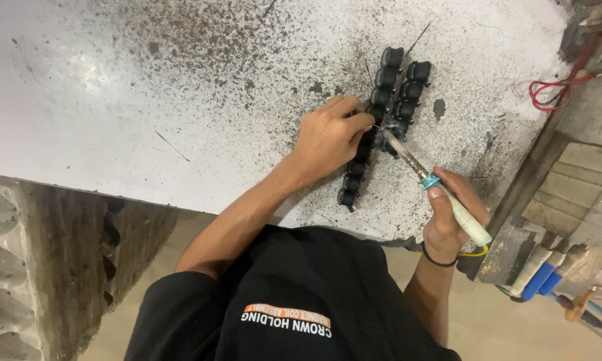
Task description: The person arranges black plastic coil components into rows on a workbench and solders wire leads onto them with a soldering iron, working through the parts one at a time and building up finished assemblies on the bench.
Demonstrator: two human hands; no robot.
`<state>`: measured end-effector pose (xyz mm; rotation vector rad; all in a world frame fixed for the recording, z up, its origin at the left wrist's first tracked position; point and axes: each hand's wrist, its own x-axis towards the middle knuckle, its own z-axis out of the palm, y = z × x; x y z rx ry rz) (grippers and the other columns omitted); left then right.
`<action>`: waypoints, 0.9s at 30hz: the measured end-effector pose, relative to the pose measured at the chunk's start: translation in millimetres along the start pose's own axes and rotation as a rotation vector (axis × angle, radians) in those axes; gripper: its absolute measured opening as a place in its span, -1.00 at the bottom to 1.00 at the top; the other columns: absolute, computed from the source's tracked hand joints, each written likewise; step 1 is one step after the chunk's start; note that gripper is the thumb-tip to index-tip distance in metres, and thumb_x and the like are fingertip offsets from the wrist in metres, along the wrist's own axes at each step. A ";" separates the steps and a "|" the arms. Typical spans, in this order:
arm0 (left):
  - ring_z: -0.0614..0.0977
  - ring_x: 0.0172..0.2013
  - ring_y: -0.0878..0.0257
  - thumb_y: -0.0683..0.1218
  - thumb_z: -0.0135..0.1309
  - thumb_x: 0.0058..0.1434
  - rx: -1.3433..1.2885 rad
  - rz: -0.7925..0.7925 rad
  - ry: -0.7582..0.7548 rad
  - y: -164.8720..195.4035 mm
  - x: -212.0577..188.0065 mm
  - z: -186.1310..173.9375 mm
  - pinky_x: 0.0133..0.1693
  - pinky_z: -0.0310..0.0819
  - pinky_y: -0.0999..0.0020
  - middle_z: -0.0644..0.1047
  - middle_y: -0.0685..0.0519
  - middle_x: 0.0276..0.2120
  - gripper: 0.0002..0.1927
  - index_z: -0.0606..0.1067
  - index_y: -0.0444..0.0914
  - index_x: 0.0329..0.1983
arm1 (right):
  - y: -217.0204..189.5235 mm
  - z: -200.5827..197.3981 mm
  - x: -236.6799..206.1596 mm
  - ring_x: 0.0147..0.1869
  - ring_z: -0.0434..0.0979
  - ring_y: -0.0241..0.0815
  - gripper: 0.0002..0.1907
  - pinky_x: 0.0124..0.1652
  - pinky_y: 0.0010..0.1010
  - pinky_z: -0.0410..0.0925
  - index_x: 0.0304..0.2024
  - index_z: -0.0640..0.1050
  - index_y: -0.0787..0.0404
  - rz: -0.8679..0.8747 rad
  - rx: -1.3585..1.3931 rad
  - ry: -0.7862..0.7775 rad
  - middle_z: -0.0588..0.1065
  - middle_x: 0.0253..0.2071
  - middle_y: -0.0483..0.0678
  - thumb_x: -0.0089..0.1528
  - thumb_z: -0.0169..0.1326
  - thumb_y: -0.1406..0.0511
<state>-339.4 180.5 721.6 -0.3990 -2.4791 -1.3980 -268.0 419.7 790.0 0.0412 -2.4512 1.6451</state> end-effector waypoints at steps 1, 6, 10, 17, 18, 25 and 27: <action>0.62 -0.18 0.15 -0.25 0.22 0.08 0.002 0.016 0.005 -0.4 0.0 2.0 -0.29 0.58 0.24 0.57 0.09 -0.22 -0.83 0.64 -0.22 -0.25 | -3.5 1.9 1.7 -0.16 0.54 -0.20 -0.64 -0.11 -0.53 0.36 0.01 0.61 0.49 -0.002 -0.019 -0.004 0.58 -0.20 0.11 0.27 0.22 0.30; 0.61 -0.19 0.11 -0.25 0.20 0.11 0.042 0.046 -0.017 1.2 0.5 9.3 -0.31 0.57 0.21 0.55 0.02 -0.23 -0.85 0.64 -0.26 -0.24 | -31.2 6.2 10.4 -0.13 0.58 -0.16 -0.68 -0.07 -0.50 0.40 0.04 0.60 0.49 -0.043 -0.163 -0.093 0.58 -0.17 0.12 0.35 0.23 0.32; 0.60 -0.19 0.07 -0.24 0.22 0.09 0.036 0.062 -0.027 4.9 1.0 10.2 -0.32 0.56 0.20 0.54 -0.01 -0.25 -0.87 0.62 -0.28 -0.27 | -54.7 10.5 18.1 -0.17 0.58 -0.17 -0.75 -0.13 -0.50 0.41 0.02 0.60 0.47 -0.064 -0.295 -0.167 0.57 -0.20 0.13 0.34 0.23 0.41; 0.62 -0.23 0.02 -0.24 0.23 0.07 -0.066 -0.006 -0.030 11.9 0.9 10.7 -0.25 0.57 0.13 0.53 -0.05 -0.30 -0.82 0.59 -0.32 -0.23 | -66.1 10.6 20.9 -0.16 0.58 -0.18 -0.73 -0.13 -0.53 0.40 0.05 0.61 0.45 -0.045 -0.329 -0.196 0.58 -0.18 0.14 0.30 0.23 0.48; 0.62 -0.23 0.01 -0.24 0.23 0.12 -0.080 -0.009 -0.015 12.8 -0.5 8.9 -0.23 0.57 0.13 0.53 -0.06 -0.29 -0.84 0.58 -0.32 -0.22 | -63.4 8.3 20.0 -0.14 0.59 -0.18 -0.73 -0.11 -0.54 0.41 0.05 0.61 0.45 -0.035 -0.305 -0.200 0.58 -0.17 0.14 0.30 0.22 0.48; 0.62 -0.28 0.04 -0.24 0.22 0.28 -0.027 -0.068 0.042 18.8 -17.0 -17.1 -0.26 0.54 0.12 0.55 0.02 -0.30 -0.85 0.55 -0.26 -0.10 | -18.8 -5.3 -6.5 -0.02 0.62 -0.15 -0.70 0.03 -0.47 0.45 0.06 0.61 0.47 0.128 0.023 0.074 0.60 -0.05 0.15 0.28 0.16 0.46; 0.62 -0.27 0.03 -0.26 0.20 0.19 0.011 -0.032 0.034 20.6 -22.9 -22.5 -0.30 0.55 0.16 0.54 0.00 -0.24 -0.79 0.57 -0.27 -0.10 | -5.9 -5.1 -18.2 -0.04 0.61 -0.14 -0.70 0.02 -0.46 0.44 0.05 0.61 0.47 0.048 -0.019 0.092 0.60 -0.07 0.16 0.28 0.15 0.44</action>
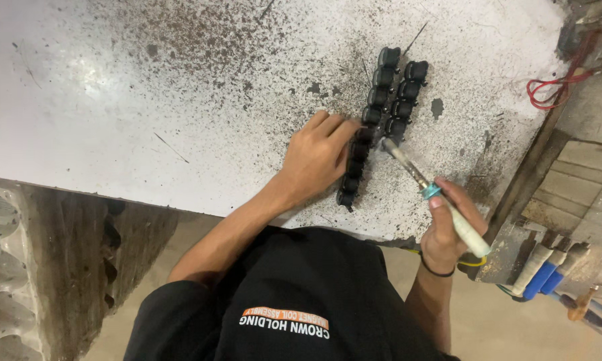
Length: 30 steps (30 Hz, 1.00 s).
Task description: The person arranges black plastic coil components into rows on a workbench and solders wire leads onto them with a soldering iron, working through the parts one at a time and building up finished assemblies on the bench.
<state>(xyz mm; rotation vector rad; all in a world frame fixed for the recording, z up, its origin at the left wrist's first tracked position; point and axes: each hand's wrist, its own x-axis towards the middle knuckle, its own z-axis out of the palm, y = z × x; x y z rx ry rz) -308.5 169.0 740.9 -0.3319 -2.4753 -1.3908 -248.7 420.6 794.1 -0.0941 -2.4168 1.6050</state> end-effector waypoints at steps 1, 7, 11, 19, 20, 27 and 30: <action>0.63 -0.26 0.03 -0.27 0.19 0.15 0.020 0.016 -0.001 0.4 -2.2 -1.1 -0.31 0.56 0.18 0.54 -0.01 -0.22 -0.76 0.57 -0.27 -0.10 | 4.8 0.1 -6.0 -0.04 0.60 -0.13 -0.71 0.02 -0.46 0.44 0.04 0.62 0.46 -0.052 -0.039 -0.006 0.60 -0.08 0.17 0.28 0.16 0.43; 0.64 -0.24 0.14 -0.27 0.19 0.14 -0.047 -0.040 -0.044 1.9 -7.9 7.5 -0.30 0.59 0.24 0.54 0.03 -0.19 -0.76 0.62 -0.23 -0.11 | 10.6 -3.1 -15.6 -0.09 0.63 -0.10 -0.69 -0.01 -0.43 0.46 -0.02 0.61 0.43 -0.166 -0.051 -0.037 0.60 -0.12 0.17 0.22 0.16 0.37; 0.64 -0.22 0.12 -0.26 0.21 0.09 -0.017 -0.015 -0.057 1.1 -7.3 13.3 -0.31 0.58 0.21 0.54 0.05 -0.22 -0.76 0.62 -0.21 -0.15 | 2.4 0.2 -13.7 -0.16 0.55 -0.12 -0.68 -0.09 -0.45 0.37 -0.01 0.62 0.47 -0.039 -0.076 -0.084 0.58 -0.19 0.18 0.24 0.17 0.36; 0.63 -0.23 0.08 -0.22 0.20 0.12 0.056 0.027 -0.147 3.0 -1.9 21.2 -0.35 0.56 0.19 0.54 -0.01 -0.24 -0.83 0.62 -0.28 -0.20 | -27.4 10.5 1.0 -0.18 0.58 -0.15 -0.71 -0.13 -0.47 0.40 0.02 0.60 0.47 -0.097 -0.158 -0.172 0.58 -0.20 0.13 0.28 0.20 0.40; 0.63 -0.22 0.07 -0.22 0.20 0.12 0.057 0.029 -0.147 3.3 -1.8 22.0 -0.34 0.56 0.18 0.54 -0.02 -0.24 -0.84 0.62 -0.28 -0.20 | -33.2 11.8 3.1 -0.18 0.59 -0.15 -0.72 -0.15 -0.48 0.40 0.02 0.60 0.47 -0.110 -0.178 -0.193 0.58 -0.20 0.13 0.28 0.20 0.42; 0.64 -0.23 0.04 -0.22 0.19 0.13 -0.003 0.012 -0.157 4.0 2.5 24.8 -0.28 0.58 0.15 0.53 -0.02 -0.26 -0.83 0.60 -0.29 -0.19 | -55.9 13.8 9.2 -0.21 0.61 -0.16 -0.75 -0.20 -0.50 0.42 -0.01 0.60 0.44 -0.169 -0.359 -0.282 0.58 -0.16 0.17 0.26 0.22 0.49; 0.64 -0.28 0.04 -0.22 0.20 0.23 -0.049 -0.036 -0.122 8.4 2.2 19.6 -0.30 0.58 0.17 0.52 -0.04 -0.25 -0.88 0.57 -0.31 -0.18 | -49.2 4.2 6.5 -0.20 0.61 -0.17 -0.74 -0.18 -0.51 0.41 0.01 0.60 0.46 -0.083 -0.271 -0.260 0.59 -0.17 0.15 0.29 0.22 0.44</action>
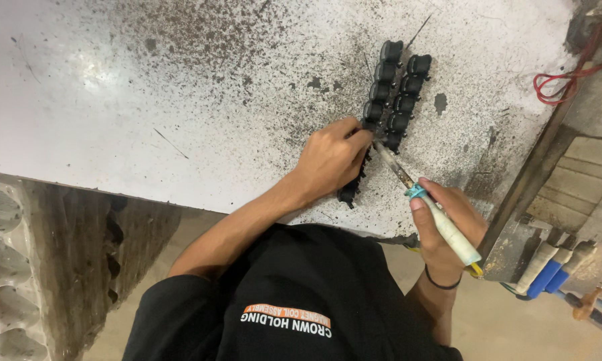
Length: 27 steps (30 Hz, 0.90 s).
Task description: The person arranges black plastic coil components into rows on a workbench and solders wire leads onto them with a soldering iron, working through the parts one at a time and building up finished assemblies on the bench.
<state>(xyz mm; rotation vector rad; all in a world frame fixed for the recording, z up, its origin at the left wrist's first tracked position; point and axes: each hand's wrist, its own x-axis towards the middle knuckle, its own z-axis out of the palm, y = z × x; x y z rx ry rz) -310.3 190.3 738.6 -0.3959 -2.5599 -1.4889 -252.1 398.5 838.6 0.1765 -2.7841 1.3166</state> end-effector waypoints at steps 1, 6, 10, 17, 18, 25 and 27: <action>0.64 -0.30 0.04 -0.22 0.21 0.27 -0.017 -0.016 0.017 2.1 -2.1 -3.3 -0.32 0.57 0.17 0.52 -0.05 -0.24 -0.90 0.56 -0.32 -0.18 | 4.8 -2.3 -3.6 -0.18 0.61 -0.17 -0.74 -0.15 -0.51 0.41 0.01 0.60 0.47 0.027 0.057 0.027 0.59 -0.18 0.15 0.30 0.22 0.42; 0.64 -0.30 0.07 -0.27 0.18 0.23 -0.035 0.021 0.142 5.8 -16.6 -24.7 -0.31 0.58 0.20 0.50 -0.04 -0.17 -0.82 0.54 -0.32 -0.10 | 35.3 6.7 -28.7 -0.17 0.58 -0.15 -0.70 -0.14 -0.49 0.41 0.00 0.59 0.49 0.073 0.267 0.188 0.58 -0.13 0.18 0.30 0.17 0.36; 0.64 -0.40 0.13 -0.29 0.19 0.15 -0.030 -0.045 -0.036 6.7 -24.7 -26.4 -0.43 0.55 0.24 0.54 -0.06 -0.19 -0.76 0.62 -0.31 -0.09 | 50.2 9.8 -43.2 -0.31 0.51 -0.18 -0.67 -0.26 -0.51 0.34 -0.03 0.60 0.49 0.009 0.195 0.166 0.55 -0.23 0.15 0.24 0.16 0.34; 0.66 -0.28 0.08 -0.24 0.21 0.14 0.014 0.027 -0.013 3.8 -27.8 -9.3 -0.35 0.56 0.20 0.56 0.00 -0.23 -0.84 0.62 -0.27 -0.19 | 45.2 10.3 -43.5 -0.18 0.55 -0.09 -0.68 -0.13 -0.45 0.39 -0.01 0.57 0.51 -0.018 0.191 0.107 0.55 -0.19 0.20 0.29 0.15 0.34; 0.65 -0.28 0.08 -0.24 0.22 0.13 0.023 0.032 -0.022 3.5 -27.4 -7.4 -0.36 0.56 0.19 0.56 0.00 -0.24 -0.83 0.62 -0.27 -0.19 | 43.0 10.4 -41.4 -0.19 0.55 -0.10 -0.68 -0.14 -0.45 0.39 -0.01 0.57 0.51 -0.024 0.176 0.099 0.55 -0.18 0.19 0.28 0.15 0.35; 0.65 -0.26 0.07 -0.24 0.22 0.10 0.066 0.063 -0.073 4.4 -25.4 1.2 -0.38 0.55 0.19 0.53 -0.04 -0.24 -0.81 0.60 -0.30 -0.19 | 16.9 9.6 -27.3 -0.24 0.57 -0.12 -0.73 -0.24 -0.47 0.38 -0.03 0.58 0.50 -0.097 0.054 0.056 0.57 -0.19 0.20 0.27 0.19 0.41; 0.64 -0.26 0.07 -0.24 0.22 0.09 0.060 0.064 -0.088 4.7 -25.6 2.6 -0.37 0.55 0.18 0.53 -0.03 -0.24 -0.79 0.60 -0.31 -0.18 | 8.4 9.8 -22.5 -0.27 0.58 -0.13 -0.74 -0.27 -0.48 0.38 -0.04 0.58 0.50 -0.118 0.003 0.033 0.58 -0.19 0.19 0.26 0.21 0.42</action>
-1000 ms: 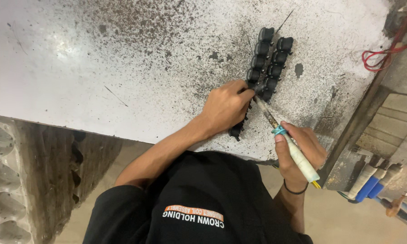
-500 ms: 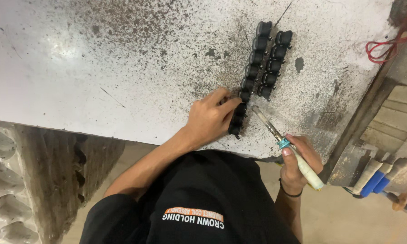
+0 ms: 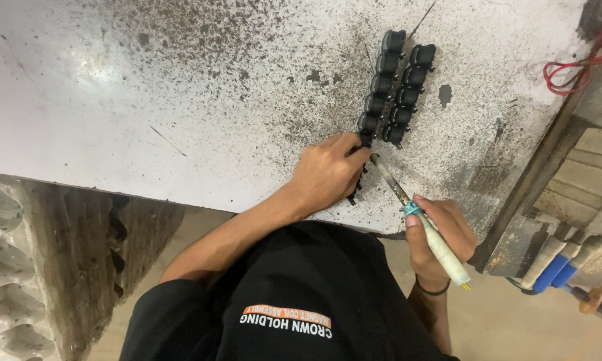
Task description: The person arranges black plastic coil components into rows on a workbench and solders wire leads onto them with a soldering iron, working through the parts one at a time and building up finished assemblies on the bench.
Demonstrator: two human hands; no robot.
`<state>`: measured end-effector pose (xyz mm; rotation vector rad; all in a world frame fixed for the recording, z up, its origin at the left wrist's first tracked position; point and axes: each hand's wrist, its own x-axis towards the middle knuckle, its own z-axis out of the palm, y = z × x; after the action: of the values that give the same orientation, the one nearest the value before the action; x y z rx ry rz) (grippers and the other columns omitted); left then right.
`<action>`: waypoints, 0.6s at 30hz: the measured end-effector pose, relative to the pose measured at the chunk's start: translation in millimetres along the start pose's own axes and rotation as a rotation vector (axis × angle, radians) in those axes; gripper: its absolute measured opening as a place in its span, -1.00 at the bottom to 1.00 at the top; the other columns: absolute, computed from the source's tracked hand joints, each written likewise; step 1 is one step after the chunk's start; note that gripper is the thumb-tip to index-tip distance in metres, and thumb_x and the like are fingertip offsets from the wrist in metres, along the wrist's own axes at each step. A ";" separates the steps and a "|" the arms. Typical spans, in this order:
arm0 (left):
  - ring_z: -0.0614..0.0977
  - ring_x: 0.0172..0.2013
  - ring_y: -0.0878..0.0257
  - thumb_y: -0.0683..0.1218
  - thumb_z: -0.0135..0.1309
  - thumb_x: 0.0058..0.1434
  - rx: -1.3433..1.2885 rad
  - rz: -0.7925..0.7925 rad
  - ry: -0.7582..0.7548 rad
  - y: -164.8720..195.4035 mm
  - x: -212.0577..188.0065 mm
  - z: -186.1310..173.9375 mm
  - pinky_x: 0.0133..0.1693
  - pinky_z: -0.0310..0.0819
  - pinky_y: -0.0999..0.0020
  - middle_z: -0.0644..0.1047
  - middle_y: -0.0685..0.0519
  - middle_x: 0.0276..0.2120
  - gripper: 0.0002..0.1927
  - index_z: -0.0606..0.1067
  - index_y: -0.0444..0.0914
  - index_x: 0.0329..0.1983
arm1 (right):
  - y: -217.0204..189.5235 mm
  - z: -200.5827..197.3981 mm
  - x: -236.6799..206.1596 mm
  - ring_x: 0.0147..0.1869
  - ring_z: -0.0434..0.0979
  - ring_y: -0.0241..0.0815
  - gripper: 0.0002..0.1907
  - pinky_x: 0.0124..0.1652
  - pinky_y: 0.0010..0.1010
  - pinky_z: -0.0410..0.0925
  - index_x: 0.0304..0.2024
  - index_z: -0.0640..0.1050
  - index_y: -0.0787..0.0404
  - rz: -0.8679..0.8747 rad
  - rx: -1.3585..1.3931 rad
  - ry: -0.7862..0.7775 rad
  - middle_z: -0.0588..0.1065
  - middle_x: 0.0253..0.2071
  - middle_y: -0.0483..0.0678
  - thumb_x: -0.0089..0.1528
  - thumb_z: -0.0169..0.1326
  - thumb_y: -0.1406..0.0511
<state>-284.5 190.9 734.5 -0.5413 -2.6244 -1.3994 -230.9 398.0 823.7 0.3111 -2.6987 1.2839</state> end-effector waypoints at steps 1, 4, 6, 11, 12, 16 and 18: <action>0.64 -0.26 0.07 -0.25 0.22 0.09 -0.003 0.001 -0.008 0.4 -0.2 0.3 -0.37 0.55 0.18 0.52 -0.03 -0.24 -0.78 0.59 -0.31 -0.17 | -4.7 -0.8 1.9 -0.28 0.57 -0.14 -0.74 -0.29 -0.48 0.38 -0.05 0.59 0.50 0.011 -0.030 -0.020 0.57 -0.21 0.18 0.26 0.21 0.42; 0.63 -0.29 0.03 -0.24 0.21 0.04 -0.030 0.007 0.007 1.8 1.1 1.1 -0.37 0.55 0.15 0.52 -0.06 -0.26 -0.76 0.58 -0.34 -0.18 | -12.8 -2.4 6.8 -0.27 0.59 -0.15 -0.76 -0.28 -0.48 0.40 -0.05 0.59 0.49 -0.020 -0.079 -0.071 0.58 -0.22 0.16 0.28 0.22 0.41; 0.63 -0.31 0.02 -0.25 0.22 0.09 -0.067 -0.026 0.014 3.3 3.0 0.0 -0.36 0.55 0.14 0.52 -0.05 -0.26 -0.78 0.58 -0.32 -0.17 | -14.7 -5.5 6.6 -0.25 0.60 -0.15 -0.76 -0.27 -0.49 0.40 -0.05 0.60 0.49 -0.009 -0.073 -0.085 0.58 -0.23 0.16 0.30 0.22 0.41; 0.63 -0.31 0.06 -0.25 0.25 0.21 -0.099 -0.036 0.146 9.8 -3.0 -13.8 -0.29 0.58 0.20 0.53 -0.03 -0.21 -0.83 0.55 -0.30 -0.14 | -5.5 -15.8 -10.1 -0.25 0.57 -0.21 -0.68 -0.24 -0.55 0.37 0.03 0.59 0.48 0.178 0.120 0.012 0.57 -0.24 0.14 0.29 0.19 0.36; 0.64 -0.28 0.08 -0.26 0.24 0.22 -0.105 -0.033 0.189 10.5 -6.4 -17.9 -0.27 0.60 0.22 0.52 -0.03 -0.19 -0.81 0.54 -0.30 -0.12 | -1.2 -15.9 -15.4 -0.28 0.54 -0.22 -0.68 -0.25 -0.55 0.35 0.02 0.59 0.49 0.204 0.132 0.048 0.56 -0.25 0.14 0.29 0.18 0.36; 0.65 -0.31 0.13 -0.29 0.22 0.13 -0.105 -0.061 0.111 10.3 -20.4 -27.3 -0.34 0.58 0.23 0.53 -0.04 -0.18 -0.75 0.58 -0.30 -0.10 | 16.3 -9.7 -40.0 -0.31 0.48 -0.22 -0.66 -0.26 -0.53 0.30 0.00 0.59 0.50 0.245 0.157 0.112 0.53 -0.30 0.13 0.26 0.16 0.34; 0.64 -0.33 0.12 -0.27 0.23 0.08 -0.072 -0.067 0.078 9.9 -25.6 -25.7 -0.38 0.56 0.23 0.54 0.00 -0.22 -0.72 0.61 -0.26 -0.11 | 22.9 -8.5 -49.9 -0.29 0.49 -0.20 -0.66 -0.25 -0.50 0.32 -0.02 0.58 0.50 0.200 0.174 0.101 0.53 -0.28 0.13 0.25 0.16 0.33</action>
<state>-258.8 168.3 749.8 -0.4014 -2.5616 -1.5080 -187.8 425.0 801.4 -0.0082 -2.5922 1.5480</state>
